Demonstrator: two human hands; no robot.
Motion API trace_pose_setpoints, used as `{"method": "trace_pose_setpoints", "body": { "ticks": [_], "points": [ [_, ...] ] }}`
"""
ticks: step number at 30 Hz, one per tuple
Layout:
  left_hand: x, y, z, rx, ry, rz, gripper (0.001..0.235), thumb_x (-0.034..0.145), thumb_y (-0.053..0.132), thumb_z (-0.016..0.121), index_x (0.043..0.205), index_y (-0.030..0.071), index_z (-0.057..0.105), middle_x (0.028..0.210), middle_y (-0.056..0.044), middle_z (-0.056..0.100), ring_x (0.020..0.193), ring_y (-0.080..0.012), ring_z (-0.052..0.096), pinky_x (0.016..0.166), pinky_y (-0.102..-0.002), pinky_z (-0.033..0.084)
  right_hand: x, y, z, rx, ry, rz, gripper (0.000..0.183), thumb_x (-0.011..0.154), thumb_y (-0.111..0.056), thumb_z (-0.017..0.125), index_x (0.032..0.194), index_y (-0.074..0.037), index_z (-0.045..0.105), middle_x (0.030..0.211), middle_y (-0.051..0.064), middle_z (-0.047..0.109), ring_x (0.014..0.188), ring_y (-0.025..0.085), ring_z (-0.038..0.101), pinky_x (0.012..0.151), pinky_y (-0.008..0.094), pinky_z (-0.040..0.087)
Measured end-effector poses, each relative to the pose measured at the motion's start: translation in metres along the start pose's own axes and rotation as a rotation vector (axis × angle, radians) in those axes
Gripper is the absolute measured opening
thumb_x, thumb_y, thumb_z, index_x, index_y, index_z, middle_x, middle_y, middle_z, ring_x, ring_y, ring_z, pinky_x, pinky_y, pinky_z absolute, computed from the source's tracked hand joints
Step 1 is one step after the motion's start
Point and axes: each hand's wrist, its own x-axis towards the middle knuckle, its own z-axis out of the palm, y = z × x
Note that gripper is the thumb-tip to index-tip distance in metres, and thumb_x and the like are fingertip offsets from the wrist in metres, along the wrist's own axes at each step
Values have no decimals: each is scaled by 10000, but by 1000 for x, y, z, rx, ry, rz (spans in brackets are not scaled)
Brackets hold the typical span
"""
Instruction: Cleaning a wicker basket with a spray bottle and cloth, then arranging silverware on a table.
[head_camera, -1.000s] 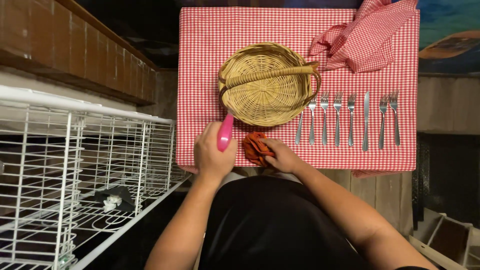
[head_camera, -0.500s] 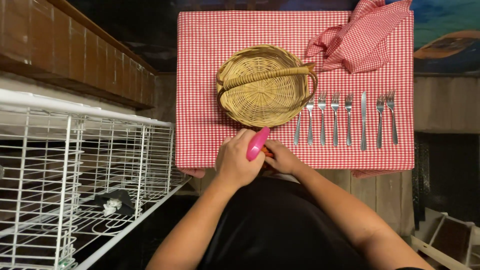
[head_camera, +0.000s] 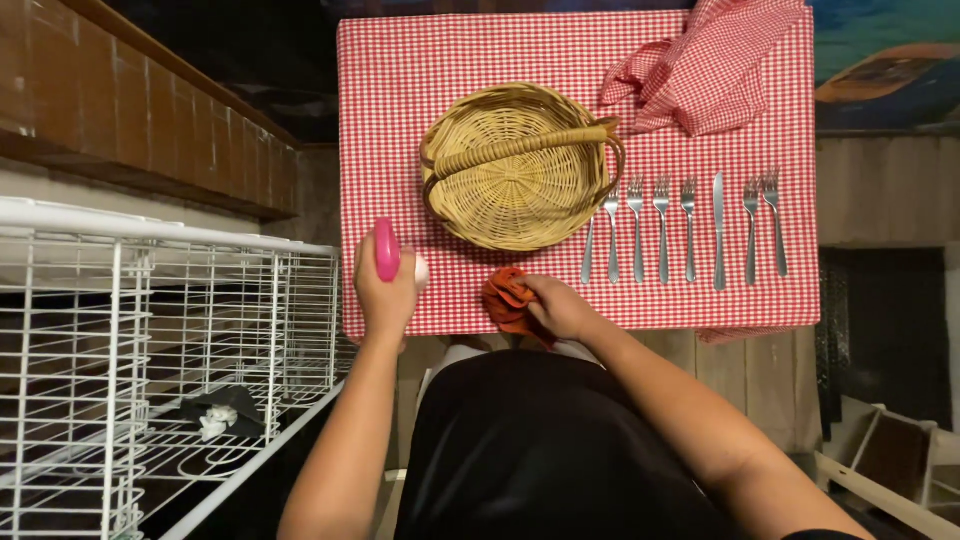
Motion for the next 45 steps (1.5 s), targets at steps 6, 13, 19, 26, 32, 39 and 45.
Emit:
{"method": "trace_pose_setpoints", "body": {
  "ticks": [6, 13, 19, 26, 32, 39, 45],
  "points": [
    [17, -26, 7, 100, -35, 268, 567, 1006, 290, 706, 1447, -16, 521, 1372, -243, 595, 1243, -369, 604, 1046, -457, 491, -3, 15, 6, -44, 19, 22, 363, 817, -47, 605, 1176, 1, 616, 1049, 259, 680, 1012, 445, 651, 895, 481, 527],
    [8, -33, -22, 660, -309, -188, 815, 891, 589, 766, 1212, -136, 576, 1077, -309, 688, 977, -413, 713, 881, -462, 588, -7, 19, 0, -16, -24, 143, 351, 833, -75, 565, 1171, -4, 621, 1024, 251, 692, 981, 429, 670, 872, 464, 538],
    [4, -39, 36, 502, -703, -115, 662, 997, 572, 566, 813, -48, 707, 768, -259, 711, 694, -370, 707, 724, -479, 554, -14, 42, 0, 272, -33, 312, 337, 897, -92, 531, 1201, -5, 646, 1020, 202, 728, 955, 315, 705, 878, 392, 561],
    [28, -58, 127, -142, -523, -563, 450, 949, 436, 648, 974, -14, 654, 685, -142, 713, 523, -240, 698, 422, -330, 514, 5, -30, -65, 1188, 262, 436, 451, 901, -136, 600, 1321, 29, 590, 1186, 117, 708, 1081, 231, 682, 973, 350, 540],
    [-6, -105, 131, -64, -642, -394, 553, 1000, 412, 606, 893, -117, 728, 630, -195, 710, 486, -272, 703, 417, -352, 515, 32, -34, -95, 797, 469, 212, 581, 892, -70, 718, 1415, 26, 482, 1329, 113, 631, 1235, 223, 629, 1090, 368, 505],
    [-36, 20, 64, 566, -455, 630, 395, 897, 388, 720, 912, -7, 738, 957, -189, 736, 934, -379, 684, 855, -492, 533, 63, -15, -75, 146, 447, 87, 766, 934, -179, 726, 1562, -19, 318, 1498, 237, 512, 1418, 343, 499, 1206, 437, 394],
    [-10, -54, 107, 654, -530, 920, 303, 760, 340, 699, 866, 57, 722, 1174, -160, 681, 1069, -329, 642, 1010, -443, 500, 94, 6, -39, -378, 258, 53, 882, 842, -244, 767, 1561, -28, 303, 1549, 394, 323, 1407, 524, 315, 1153, 548, 260]
  ]
}}
